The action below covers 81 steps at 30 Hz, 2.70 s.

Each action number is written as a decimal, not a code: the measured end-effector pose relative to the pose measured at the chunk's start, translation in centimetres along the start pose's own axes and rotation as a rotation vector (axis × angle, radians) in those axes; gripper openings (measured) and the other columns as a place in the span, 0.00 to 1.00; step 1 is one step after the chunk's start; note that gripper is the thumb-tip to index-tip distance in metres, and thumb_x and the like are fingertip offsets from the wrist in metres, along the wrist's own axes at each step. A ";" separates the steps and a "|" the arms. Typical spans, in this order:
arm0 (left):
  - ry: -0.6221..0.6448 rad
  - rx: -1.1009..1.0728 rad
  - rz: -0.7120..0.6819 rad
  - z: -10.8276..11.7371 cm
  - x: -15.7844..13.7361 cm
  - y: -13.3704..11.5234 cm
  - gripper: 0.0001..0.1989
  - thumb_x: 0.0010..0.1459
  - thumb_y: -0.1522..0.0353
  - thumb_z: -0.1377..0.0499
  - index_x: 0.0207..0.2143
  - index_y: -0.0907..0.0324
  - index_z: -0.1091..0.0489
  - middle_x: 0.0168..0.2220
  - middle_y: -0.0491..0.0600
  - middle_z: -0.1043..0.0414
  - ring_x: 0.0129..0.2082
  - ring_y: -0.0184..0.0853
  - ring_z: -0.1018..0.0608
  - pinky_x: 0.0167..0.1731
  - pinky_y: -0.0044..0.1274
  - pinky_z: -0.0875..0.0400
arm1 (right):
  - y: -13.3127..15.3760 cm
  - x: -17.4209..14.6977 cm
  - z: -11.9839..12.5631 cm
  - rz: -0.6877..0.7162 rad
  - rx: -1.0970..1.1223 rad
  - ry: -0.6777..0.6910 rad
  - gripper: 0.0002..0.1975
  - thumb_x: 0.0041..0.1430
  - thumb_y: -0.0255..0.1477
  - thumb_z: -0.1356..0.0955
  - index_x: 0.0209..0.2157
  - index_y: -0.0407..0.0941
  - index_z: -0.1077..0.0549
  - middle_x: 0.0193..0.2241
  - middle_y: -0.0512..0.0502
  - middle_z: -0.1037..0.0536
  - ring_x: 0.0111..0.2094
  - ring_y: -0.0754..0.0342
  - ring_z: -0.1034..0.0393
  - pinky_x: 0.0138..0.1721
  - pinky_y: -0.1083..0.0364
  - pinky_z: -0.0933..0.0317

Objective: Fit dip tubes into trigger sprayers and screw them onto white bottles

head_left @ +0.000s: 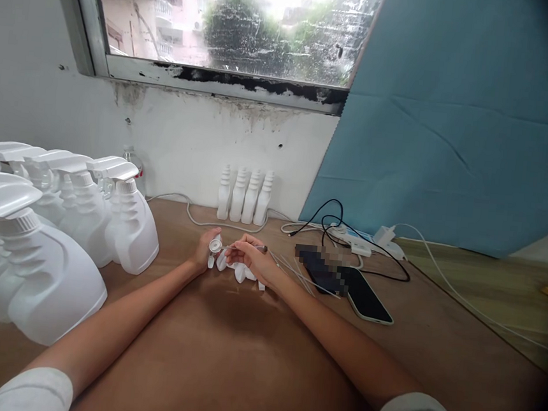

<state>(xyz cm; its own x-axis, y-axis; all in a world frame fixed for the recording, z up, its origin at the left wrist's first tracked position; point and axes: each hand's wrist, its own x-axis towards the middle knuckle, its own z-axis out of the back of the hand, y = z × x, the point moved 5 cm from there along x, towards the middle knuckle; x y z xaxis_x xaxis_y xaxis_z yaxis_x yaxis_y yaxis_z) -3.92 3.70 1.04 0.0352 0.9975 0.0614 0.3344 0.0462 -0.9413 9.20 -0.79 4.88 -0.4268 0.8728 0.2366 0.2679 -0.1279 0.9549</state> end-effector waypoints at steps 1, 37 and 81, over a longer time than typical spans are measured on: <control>-0.001 0.002 -0.003 0.0 0.0 0.0 0.20 0.51 0.55 0.44 0.17 0.59 0.41 0.09 0.41 0.44 0.08 0.25 0.42 0.11 0.20 0.54 | 0.0 0.0 0.0 -0.001 0.003 0.002 0.17 0.52 0.40 0.29 0.25 0.44 0.37 0.26 0.46 0.21 0.26 0.55 0.26 0.33 0.52 0.30; -0.219 0.388 -0.325 -0.5 0.0 -2.8 0.19 0.57 0.55 0.45 0.23 0.59 0.36 0.20 0.43 0.38 0.22 0.30 0.36 0.24 0.20 0.43 | 5.9 -2.4 0.0 0.488 -1.018 -0.149 0.07 0.58 0.29 0.39 0.25 0.46 0.38 0.22 0.51 0.31 0.23 0.58 0.39 0.30 0.58 0.43; -0.168 0.858 -0.156 2.3 1.7 -2.3 0.13 0.43 0.72 0.37 0.11 0.59 0.35 0.12 0.45 0.40 0.19 0.33 0.34 0.24 0.21 0.47 | 2.3 -0.1 10.8 -0.341 -1.365 0.480 0.16 0.41 0.15 0.38 0.31 0.39 0.24 0.28 0.46 0.22 0.28 0.57 0.31 0.30 0.61 0.41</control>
<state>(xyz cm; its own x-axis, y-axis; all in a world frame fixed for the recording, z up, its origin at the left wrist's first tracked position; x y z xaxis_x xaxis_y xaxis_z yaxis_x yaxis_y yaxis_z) -6.80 5.38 2.54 -0.1129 0.9681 0.2239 -0.4997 0.1395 -0.8549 19.21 3.90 5.08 -0.6107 0.7508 -0.2516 -0.7825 -0.5235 0.3371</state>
